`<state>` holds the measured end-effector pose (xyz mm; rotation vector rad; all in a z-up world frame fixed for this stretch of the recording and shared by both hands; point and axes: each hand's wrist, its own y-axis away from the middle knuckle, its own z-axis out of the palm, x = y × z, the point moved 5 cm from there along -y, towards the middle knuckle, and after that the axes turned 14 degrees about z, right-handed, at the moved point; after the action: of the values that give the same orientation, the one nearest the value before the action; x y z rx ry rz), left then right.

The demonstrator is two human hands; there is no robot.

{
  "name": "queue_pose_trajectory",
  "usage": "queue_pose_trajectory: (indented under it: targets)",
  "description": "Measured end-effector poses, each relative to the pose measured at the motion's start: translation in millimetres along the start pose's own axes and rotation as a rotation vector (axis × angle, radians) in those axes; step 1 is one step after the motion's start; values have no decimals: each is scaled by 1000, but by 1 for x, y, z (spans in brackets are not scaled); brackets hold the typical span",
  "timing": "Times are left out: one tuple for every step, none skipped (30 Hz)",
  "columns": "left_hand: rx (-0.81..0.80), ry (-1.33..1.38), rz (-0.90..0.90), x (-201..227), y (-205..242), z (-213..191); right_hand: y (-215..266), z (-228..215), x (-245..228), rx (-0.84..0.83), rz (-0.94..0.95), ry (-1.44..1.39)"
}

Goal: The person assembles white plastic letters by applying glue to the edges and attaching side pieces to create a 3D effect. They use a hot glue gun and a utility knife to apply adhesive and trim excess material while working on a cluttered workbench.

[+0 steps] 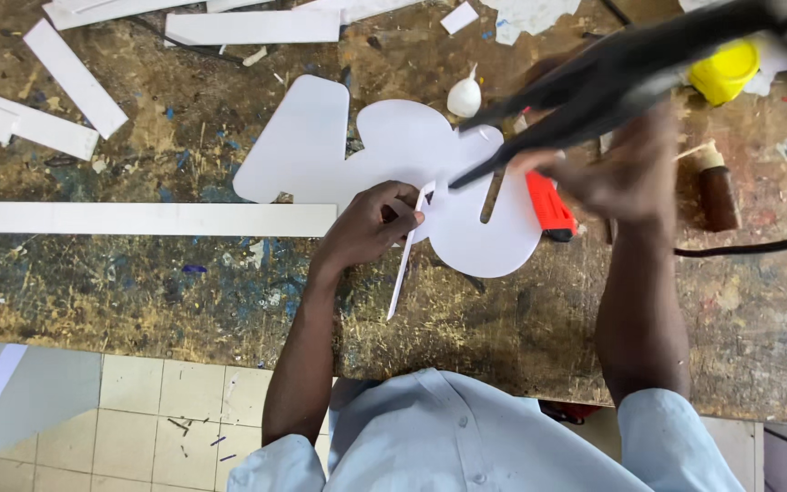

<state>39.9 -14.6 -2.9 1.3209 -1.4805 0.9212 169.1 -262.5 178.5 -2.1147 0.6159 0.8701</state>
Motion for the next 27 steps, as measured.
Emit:
queue_pose_trajectory:
  targets:
    - [-6,2,1,-1,-1,1,1,-3,30,3,5,3]
    - [9,50,-33,-3,-1,3,4,-17,58,202,-42,-28]
    - [25,97,-68,-5,0,5,10,-30,85,401,-93,-58]
    - [22,98,-67,-7,-1,7,7,-24,107,402,-92,-55]
    - [35,167,-48,-8,-2,10,6,-25,134,493,-33,-296]
    - [52,234,-30,-9,-3,11,4,-22,163,573,30,-543]
    - [53,233,-31,-12,-3,15,2,-18,188,573,30,-544]
    - [76,289,-35,-15,-2,18,4,-14,219,694,126,-605]
    - [100,344,-39,-19,-1,20,7,-10,251,817,222,-663]
    - [96,341,-41,-17,-1,23,14,-3,278,822,224,-665]
    - [133,351,-60,-18,0,24,22,6,312,846,330,-828]
    - [166,362,-81,-18,0,27,33,16,346,870,440,-989]
    - [160,361,-85,-19,2,30,34,15,328,877,444,-988]
    - [184,363,-67,-19,1,31,33,19,315,834,623,-1014]
    - [209,365,-48,-20,2,32,33,24,302,788,801,-1036]
    - [205,364,-52,-19,3,34,38,23,286,792,805,-1037]
    - [219,323,-18,-17,4,33,40,27,270,664,839,-1090]
    - [233,284,15,-16,5,33,41,33,254,535,872,-1138]
    - [229,286,11,-18,4,31,44,37,239,538,877,-1138]
    - [229,275,31,-19,4,32,49,39,224,510,905,-988]
    - [229,264,51,-20,4,33,54,42,209,480,929,-838]
    - [225,271,47,-20,4,34,61,50,186,483,936,-833]
    - [236,265,101,-17,4,34,58,58,152,339,734,-573]
    - [248,255,157,-13,2,33,56,69,118,198,523,-316]
    - [245,258,156,-18,-1,34,71,82,113,200,527,-314]
    - [248,236,170,-23,-1,34,87,106,108,25,588,-320]
    - [250,215,183,-28,-1,35,104,130,103,-150,645,-325]
